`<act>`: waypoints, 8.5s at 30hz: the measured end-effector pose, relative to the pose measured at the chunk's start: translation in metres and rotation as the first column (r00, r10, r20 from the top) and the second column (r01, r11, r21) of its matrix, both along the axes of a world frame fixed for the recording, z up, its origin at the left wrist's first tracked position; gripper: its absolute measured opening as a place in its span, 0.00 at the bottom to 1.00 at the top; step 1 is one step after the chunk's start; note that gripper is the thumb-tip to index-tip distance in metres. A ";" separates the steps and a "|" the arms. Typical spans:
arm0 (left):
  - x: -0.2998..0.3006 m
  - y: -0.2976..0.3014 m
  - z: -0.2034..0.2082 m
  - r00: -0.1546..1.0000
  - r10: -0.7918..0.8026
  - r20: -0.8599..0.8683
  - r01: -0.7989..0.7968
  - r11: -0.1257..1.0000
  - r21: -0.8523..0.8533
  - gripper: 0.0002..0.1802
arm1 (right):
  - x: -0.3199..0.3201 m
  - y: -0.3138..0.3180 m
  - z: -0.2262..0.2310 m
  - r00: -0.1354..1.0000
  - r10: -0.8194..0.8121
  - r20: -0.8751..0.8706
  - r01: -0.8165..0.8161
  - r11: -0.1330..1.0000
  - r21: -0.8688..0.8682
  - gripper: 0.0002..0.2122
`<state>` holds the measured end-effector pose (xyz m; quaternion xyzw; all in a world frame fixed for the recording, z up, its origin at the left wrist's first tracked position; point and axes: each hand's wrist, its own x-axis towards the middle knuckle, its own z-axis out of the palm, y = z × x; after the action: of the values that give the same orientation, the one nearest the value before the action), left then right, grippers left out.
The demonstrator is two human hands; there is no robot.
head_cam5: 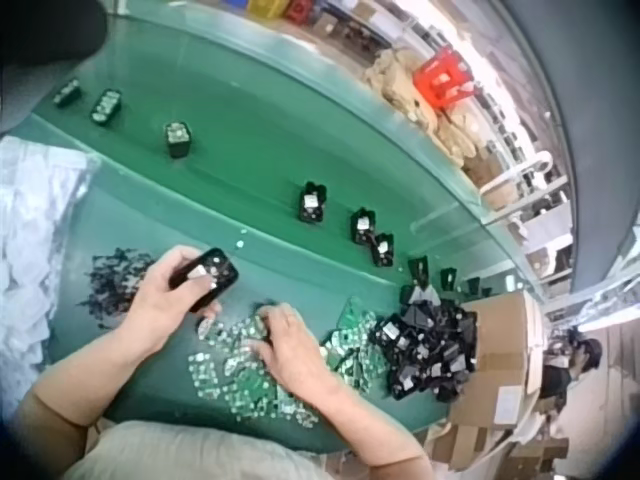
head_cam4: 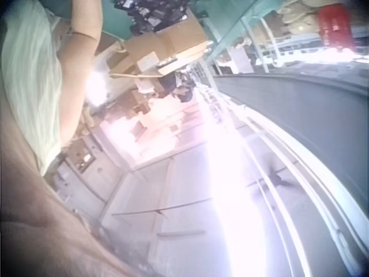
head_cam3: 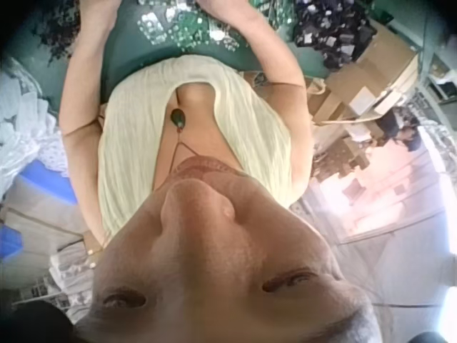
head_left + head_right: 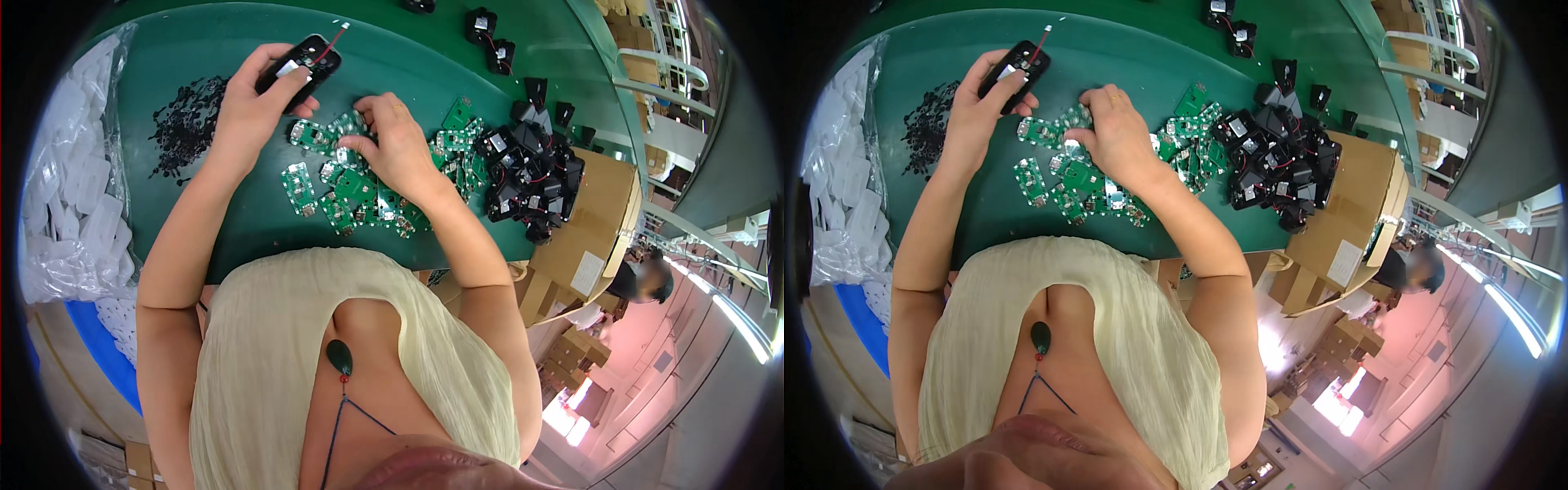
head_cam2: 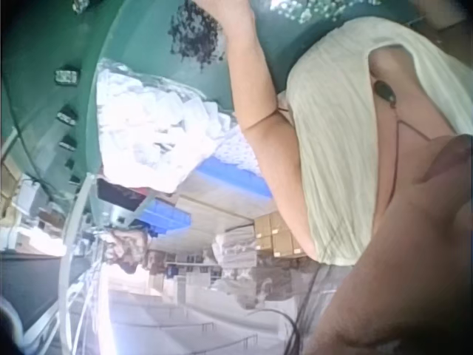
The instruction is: Assembling small electronic component housings by inserting printed circuit boards and small plastic parts.
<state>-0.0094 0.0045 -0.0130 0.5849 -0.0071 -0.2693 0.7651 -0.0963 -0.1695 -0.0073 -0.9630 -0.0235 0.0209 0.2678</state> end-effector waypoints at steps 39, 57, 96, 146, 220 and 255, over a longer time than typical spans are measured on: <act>-0.009 -0.004 -0.010 0.972 0.030 0.235 -0.024 0.999 -0.030 0.11 | 0.034 0.016 0.037 0.899 -0.116 -0.423 0.427 0.012 0.904 0.08; -0.017 -0.006 0.001 0.989 -0.026 0.146 0.048 0.988 -0.149 0.19 | 0.022 0.043 0.026 0.888 -0.330 -0.319 0.418 0.296 0.859 0.08; 0.000 0.013 0.012 0.988 -0.138 0.075 0.134 0.989 0.056 0.16 | 0.059 0.017 0.033 0.958 0.074 0.276 -0.196 0.873 0.447 0.08; -0.008 0.010 0.011 0.801 0.060 0.596 -0.285 0.914 0.290 0.17 | 0.069 0.028 0.054 0.798 0.501 0.334 -0.424 0.861 -0.279 0.13; 0.005 0.019 -0.008 0.891 -0.360 -0.276 0.203 0.860 -0.467 0.16 | 0.057 0.030 0.073 0.662 0.648 0.377 -0.590 0.761 -0.272 0.26; -0.019 0.006 0.014 0.993 0.058 0.100 -0.033 0.971 -0.235 0.19 | 0.059 0.038 0.041 0.645 0.347 0.681 -0.210 0.937 -0.279 0.10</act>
<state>-0.0281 0.0101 0.0009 0.5047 -0.0656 -0.2174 0.8329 -0.0375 -0.1317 0.0333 -0.8972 -0.2728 -0.3155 0.1451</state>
